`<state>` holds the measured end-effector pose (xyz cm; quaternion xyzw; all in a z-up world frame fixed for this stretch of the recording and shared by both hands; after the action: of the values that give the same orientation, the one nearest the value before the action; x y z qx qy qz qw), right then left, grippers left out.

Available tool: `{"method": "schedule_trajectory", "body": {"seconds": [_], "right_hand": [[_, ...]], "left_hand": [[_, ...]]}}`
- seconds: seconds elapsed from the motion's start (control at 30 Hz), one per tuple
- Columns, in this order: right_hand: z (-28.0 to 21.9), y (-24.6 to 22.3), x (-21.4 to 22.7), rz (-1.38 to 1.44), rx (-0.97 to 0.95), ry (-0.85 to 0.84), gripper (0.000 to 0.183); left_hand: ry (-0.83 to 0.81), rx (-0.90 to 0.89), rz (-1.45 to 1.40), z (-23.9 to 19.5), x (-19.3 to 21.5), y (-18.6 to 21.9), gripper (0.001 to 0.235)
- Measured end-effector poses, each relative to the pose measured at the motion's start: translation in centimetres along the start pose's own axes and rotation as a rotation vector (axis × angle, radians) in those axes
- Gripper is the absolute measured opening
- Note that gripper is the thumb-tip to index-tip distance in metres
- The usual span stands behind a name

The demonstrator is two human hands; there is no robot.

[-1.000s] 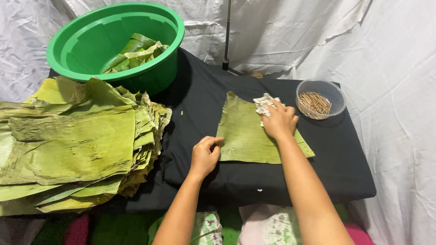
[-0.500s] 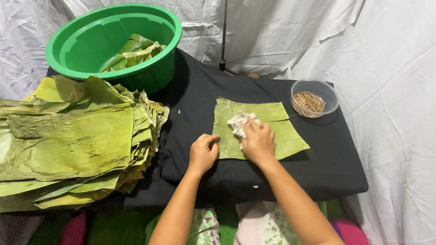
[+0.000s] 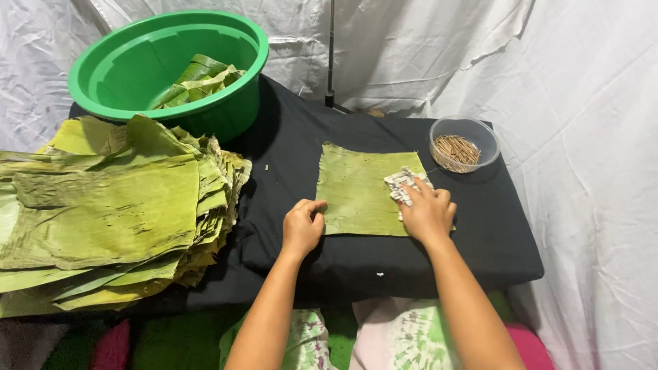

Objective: A person is cleaning banana leaves by wiping each one with a white cloth and then stacking them neatly on a table.

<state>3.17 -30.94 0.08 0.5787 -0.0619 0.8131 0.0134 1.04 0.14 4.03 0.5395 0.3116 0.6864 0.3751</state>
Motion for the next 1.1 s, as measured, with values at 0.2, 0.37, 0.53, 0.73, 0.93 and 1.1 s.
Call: {"method": "schedule_trajectory", "body": {"seconds": [0.2,0.37,0.53,0.73,0.93,1.1], "right_hand": [[0.1,1.9,-0.6,0.018,-0.031,0.082,0.038],[-1.3,-2.2,2.0,-0.084,0.126,0.337,0.038],[-3.2,-7.6,3.3,0.106,0.255,0.111,0.04],[-2.7,-3.9,2.3,0.117,0.072,-0.215,0.048],[-3.1,1.9,2.8,-0.009,-0.079,-0.236,0.05],[-2.1,4.6,1.5,0.132,-0.184,-0.167,0.041]], "left_hand": [[-0.036,0.006,0.008,-0.2,0.0,0.0,0.033],[-0.042,-0.009,0.032,-0.2,0.1,0.4,0.031],[-0.079,0.006,0.047,-0.3,0.1,0.7,0.033],[-0.116,0.0,0.1,-0.4,0.0,0.6,0.036],[-0.1,0.014,0.08,-0.1,-0.3,0.1,0.035],[-0.106,0.011,0.061,-0.2,-0.2,0.1,0.036]]}}
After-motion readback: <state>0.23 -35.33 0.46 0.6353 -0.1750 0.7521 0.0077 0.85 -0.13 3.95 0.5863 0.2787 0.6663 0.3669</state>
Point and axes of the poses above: each hand's wrist, its own z-axis towards the middle knuckle, its own x-axis out of the back of the hand, y = z × x, the point moved 4 cm from there along z, towards the middle knuckle, and after that the axes turned 2 degrees about x, right-handed, at the moved point
